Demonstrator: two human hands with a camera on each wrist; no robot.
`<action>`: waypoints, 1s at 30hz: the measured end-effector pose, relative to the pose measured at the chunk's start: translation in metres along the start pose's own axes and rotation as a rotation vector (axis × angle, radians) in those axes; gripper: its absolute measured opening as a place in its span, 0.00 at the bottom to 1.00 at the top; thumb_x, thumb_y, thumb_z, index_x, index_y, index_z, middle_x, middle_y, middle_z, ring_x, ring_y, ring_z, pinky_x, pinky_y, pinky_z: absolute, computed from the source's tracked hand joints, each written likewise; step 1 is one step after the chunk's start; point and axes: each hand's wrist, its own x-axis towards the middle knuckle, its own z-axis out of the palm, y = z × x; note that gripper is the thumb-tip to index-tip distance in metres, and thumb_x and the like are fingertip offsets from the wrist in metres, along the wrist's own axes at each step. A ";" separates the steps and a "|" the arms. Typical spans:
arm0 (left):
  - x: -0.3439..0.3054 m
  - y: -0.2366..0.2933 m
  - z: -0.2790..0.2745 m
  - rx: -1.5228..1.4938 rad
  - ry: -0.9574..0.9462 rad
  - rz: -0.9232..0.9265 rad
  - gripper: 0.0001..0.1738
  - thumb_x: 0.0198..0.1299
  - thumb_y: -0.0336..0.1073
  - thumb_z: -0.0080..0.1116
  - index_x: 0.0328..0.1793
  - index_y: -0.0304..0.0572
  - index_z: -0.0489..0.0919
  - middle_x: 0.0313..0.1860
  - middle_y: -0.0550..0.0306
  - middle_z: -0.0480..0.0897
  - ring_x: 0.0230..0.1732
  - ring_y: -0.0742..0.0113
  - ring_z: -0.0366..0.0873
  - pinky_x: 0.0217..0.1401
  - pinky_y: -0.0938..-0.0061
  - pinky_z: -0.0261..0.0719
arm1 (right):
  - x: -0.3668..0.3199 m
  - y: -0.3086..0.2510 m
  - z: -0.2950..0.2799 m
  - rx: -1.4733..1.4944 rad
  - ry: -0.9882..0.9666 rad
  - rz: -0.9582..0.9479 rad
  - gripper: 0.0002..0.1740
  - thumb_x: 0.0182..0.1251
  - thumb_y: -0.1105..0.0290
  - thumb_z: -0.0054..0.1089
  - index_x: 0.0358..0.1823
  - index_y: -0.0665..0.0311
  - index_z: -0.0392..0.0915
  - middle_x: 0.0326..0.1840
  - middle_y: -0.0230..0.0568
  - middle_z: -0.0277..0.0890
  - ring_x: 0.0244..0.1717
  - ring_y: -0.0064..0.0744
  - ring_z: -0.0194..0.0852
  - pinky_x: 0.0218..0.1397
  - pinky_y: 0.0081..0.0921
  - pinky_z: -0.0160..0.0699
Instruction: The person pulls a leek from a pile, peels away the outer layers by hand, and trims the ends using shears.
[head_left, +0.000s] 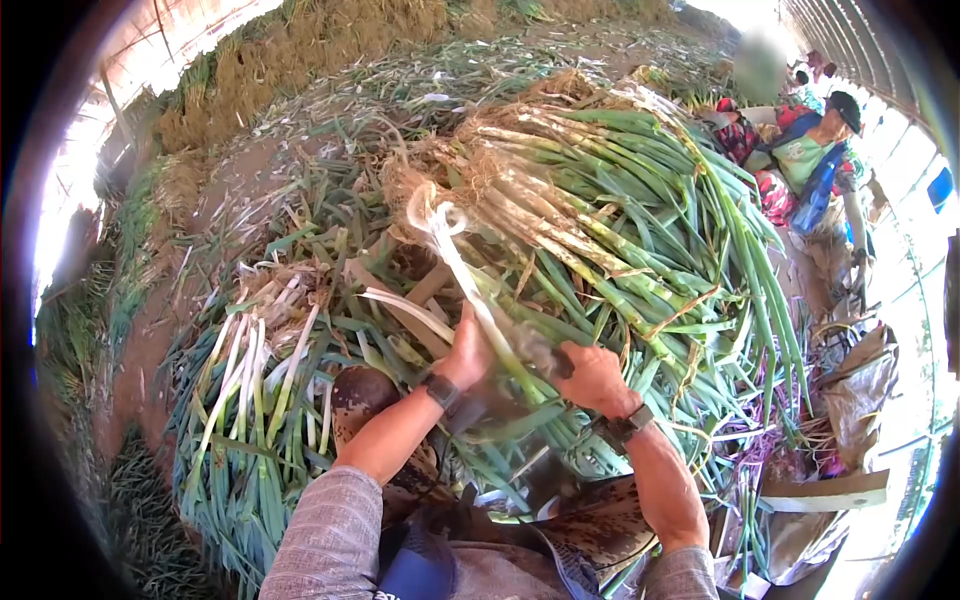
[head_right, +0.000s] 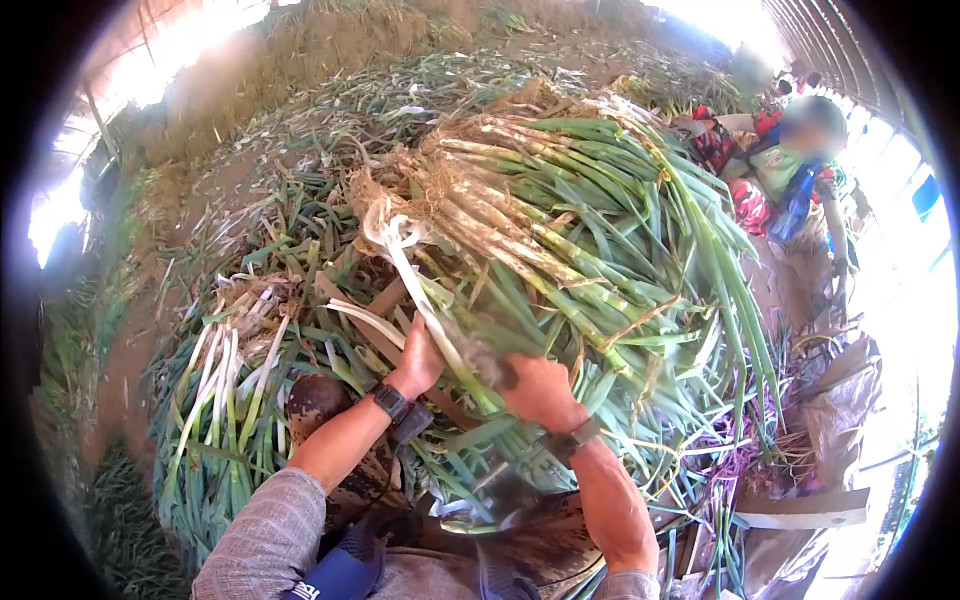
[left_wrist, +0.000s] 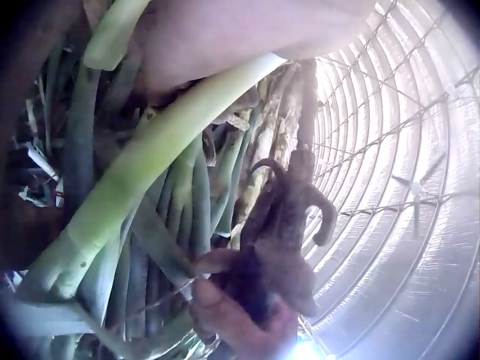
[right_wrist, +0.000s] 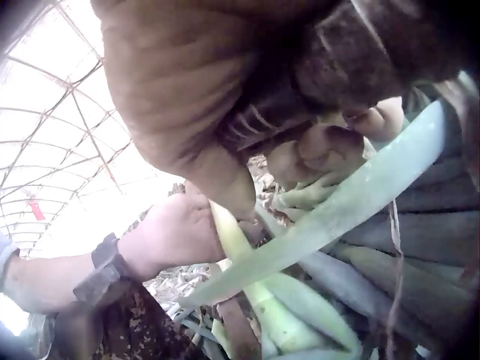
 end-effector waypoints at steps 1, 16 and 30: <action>-0.008 0.002 0.009 -0.051 0.039 -0.027 0.27 0.71 0.66 0.45 0.51 0.53 0.74 0.45 0.60 0.75 0.51 0.61 0.73 0.56 0.61 0.74 | 0.001 -0.004 -0.007 -0.022 0.040 0.040 0.18 0.57 0.56 0.66 0.43 0.60 0.81 0.32 0.52 0.83 0.36 0.58 0.82 0.42 0.48 0.80; -0.028 0.027 0.043 0.006 -0.075 -0.081 0.31 0.71 0.63 0.36 0.20 0.52 0.66 0.12 0.67 0.54 0.15 0.67 0.56 0.20 0.69 0.61 | 0.023 -0.039 -0.014 0.101 0.047 -0.005 0.16 0.56 0.60 0.65 0.41 0.62 0.80 0.34 0.52 0.83 0.38 0.56 0.82 0.42 0.47 0.80; -0.041 0.048 0.068 -0.153 0.076 -0.195 0.35 0.72 0.65 0.39 0.14 0.54 0.63 0.09 0.66 0.55 0.13 0.64 0.56 0.18 0.65 0.62 | 0.023 -0.047 -0.017 0.145 0.115 -0.157 0.13 0.56 0.62 0.65 0.39 0.61 0.80 0.30 0.52 0.82 0.34 0.57 0.81 0.39 0.47 0.80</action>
